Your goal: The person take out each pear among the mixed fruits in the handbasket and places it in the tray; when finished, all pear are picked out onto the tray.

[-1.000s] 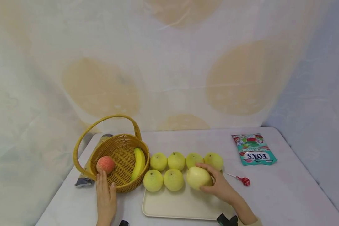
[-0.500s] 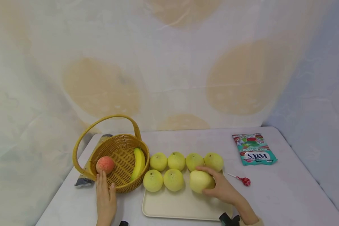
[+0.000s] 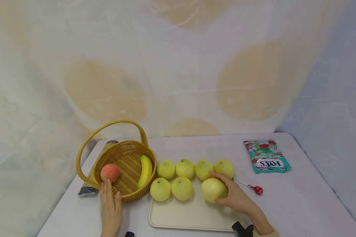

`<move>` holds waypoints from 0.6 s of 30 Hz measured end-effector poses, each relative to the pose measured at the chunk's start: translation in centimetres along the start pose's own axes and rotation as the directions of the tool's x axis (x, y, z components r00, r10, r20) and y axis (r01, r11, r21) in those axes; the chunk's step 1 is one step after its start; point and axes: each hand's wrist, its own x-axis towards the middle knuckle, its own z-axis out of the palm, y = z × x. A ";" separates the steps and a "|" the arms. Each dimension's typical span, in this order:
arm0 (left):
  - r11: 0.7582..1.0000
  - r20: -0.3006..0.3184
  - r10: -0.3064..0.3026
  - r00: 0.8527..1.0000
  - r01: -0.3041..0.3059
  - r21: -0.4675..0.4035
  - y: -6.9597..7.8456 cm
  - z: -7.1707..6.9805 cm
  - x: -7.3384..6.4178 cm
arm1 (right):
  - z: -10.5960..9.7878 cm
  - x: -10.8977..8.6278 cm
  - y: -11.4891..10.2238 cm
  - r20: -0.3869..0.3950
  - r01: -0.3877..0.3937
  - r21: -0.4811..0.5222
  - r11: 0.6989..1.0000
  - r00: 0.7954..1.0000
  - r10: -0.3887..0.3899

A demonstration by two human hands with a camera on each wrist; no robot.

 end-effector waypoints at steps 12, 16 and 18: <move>1.000 0.009 -0.007 1.000 0.007 -0.007 -0.1 -0.3 0.0 | -0.2 0.3 0.1 0.082 -0.008 0.221 0.975 0.997 -0.010; 1.000 0.011 -0.003 1.000 0.003 -0.008 -0.1 -0.3 0.1 | 0.2 0.5 0.1 0.058 -0.002 0.237 0.972 0.998 -0.012; 1.000 0.009 -0.002 1.000 0.002 -0.004 -0.1 -0.3 0.1 | 0.5 0.5 0.1 0.037 -0.007 0.242 0.970 0.999 -0.002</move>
